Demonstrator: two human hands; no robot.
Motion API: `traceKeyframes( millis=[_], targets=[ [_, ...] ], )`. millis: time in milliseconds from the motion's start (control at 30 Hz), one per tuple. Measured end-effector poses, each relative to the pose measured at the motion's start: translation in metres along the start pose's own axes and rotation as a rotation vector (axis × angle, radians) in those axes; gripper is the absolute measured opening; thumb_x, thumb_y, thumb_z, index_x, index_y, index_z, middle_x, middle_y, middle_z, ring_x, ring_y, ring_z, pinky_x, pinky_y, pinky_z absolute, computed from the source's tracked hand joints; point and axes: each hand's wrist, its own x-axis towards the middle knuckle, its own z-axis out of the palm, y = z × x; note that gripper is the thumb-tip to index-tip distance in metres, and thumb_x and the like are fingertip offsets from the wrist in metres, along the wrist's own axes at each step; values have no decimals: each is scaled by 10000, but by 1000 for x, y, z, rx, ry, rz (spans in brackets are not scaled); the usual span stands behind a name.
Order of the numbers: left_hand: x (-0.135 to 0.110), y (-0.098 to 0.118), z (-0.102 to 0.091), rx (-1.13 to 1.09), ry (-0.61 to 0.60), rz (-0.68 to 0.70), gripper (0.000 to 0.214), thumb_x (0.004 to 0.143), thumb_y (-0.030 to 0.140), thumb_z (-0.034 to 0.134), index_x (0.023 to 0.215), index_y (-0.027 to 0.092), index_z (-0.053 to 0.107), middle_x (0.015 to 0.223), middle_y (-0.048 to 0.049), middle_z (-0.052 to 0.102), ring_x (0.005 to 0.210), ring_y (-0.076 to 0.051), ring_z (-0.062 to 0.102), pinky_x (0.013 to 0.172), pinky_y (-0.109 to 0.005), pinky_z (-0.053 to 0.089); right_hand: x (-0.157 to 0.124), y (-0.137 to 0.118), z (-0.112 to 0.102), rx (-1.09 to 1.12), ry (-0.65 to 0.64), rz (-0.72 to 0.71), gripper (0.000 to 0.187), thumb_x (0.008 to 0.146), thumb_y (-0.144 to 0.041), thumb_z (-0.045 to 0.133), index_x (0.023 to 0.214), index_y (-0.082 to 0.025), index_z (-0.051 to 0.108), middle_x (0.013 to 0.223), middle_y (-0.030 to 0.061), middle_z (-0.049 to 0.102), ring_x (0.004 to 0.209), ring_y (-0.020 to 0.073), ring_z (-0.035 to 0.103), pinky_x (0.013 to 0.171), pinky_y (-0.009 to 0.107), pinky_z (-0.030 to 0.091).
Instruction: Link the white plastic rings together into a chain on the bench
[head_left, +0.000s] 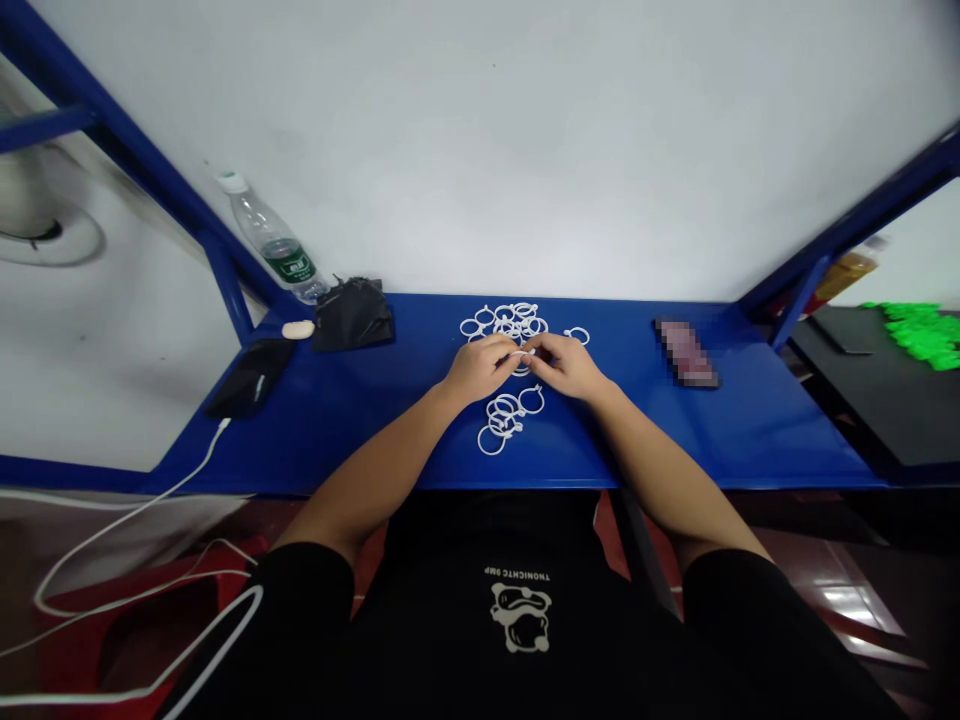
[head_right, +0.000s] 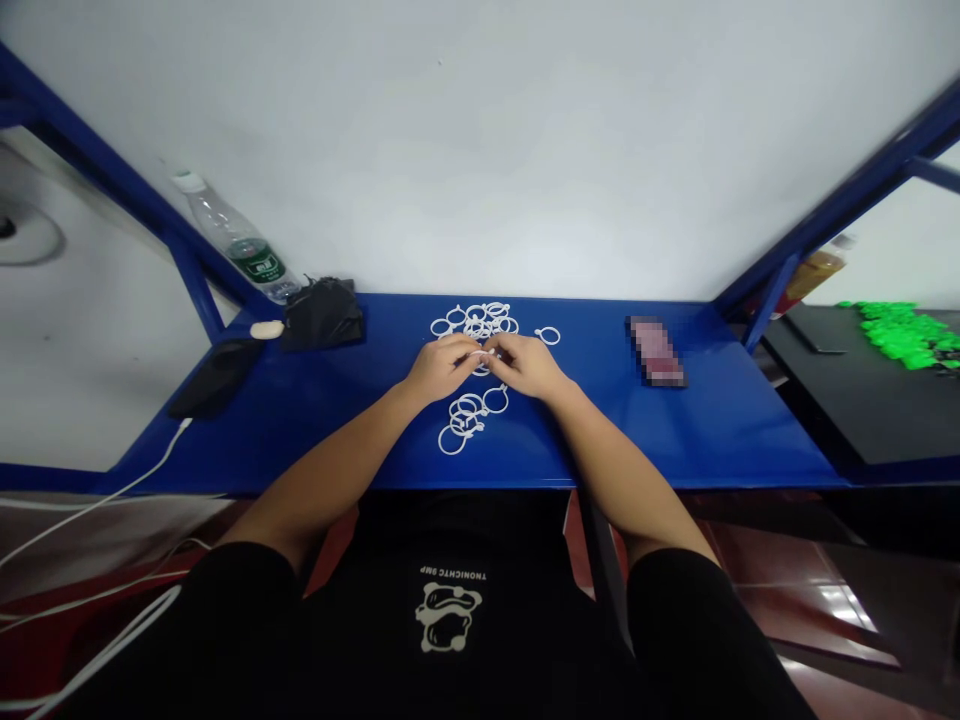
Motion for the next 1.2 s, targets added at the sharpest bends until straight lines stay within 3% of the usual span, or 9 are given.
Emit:
traceKeyframes(
  millis=[267,633,933,1033,1100,1200],
  targets=[
    [0,2,0,18,-17,-18,276,1120,353,555,973,206,736,1011,-60,786,897,-173,737,779,-313,581,0,4,1,-46,-53,-47,288,1080,-361,483,1138,-210,722,995,77,800,869,220,724,794,329,527],
    [-1,3,1,10,-44,-13,332,1141,371,493,968,199,719,1003,-58,764,883,-178,724,780,-315,568,-1,6,1,-35,-45,-68,253,1038,-304,490,1085,-205,717,950,71,789,825,212,713,768,317,524],
    [-3,-1,6,-12,-112,36,265,1116,367,554,1023,202,740,1101,-71,762,933,-180,739,784,-318,604,1,11,7,45,5,-34,231,881,-197,514,867,-214,744,827,32,791,741,189,715,753,309,547],
    [-3,-3,5,-33,-96,20,198,1086,346,615,1018,203,734,1156,-77,758,957,-182,746,806,-330,622,1,14,-3,73,25,14,356,879,-207,566,1162,-217,781,989,39,841,751,183,732,746,311,575],
    [-1,-4,3,-43,-88,12,173,1072,333,639,1000,200,724,1162,-80,758,998,-194,748,859,-360,632,0,21,-15,41,60,69,515,902,-234,603,1407,-229,701,1167,64,838,773,184,739,761,329,599],
    [0,-3,1,-50,-124,47,213,1062,343,657,913,198,700,1128,-84,762,1040,-214,744,913,-398,629,-2,42,-36,-168,129,185,410,957,-286,618,1333,-204,760,1194,111,827,871,234,751,854,404,610]
  ],
)
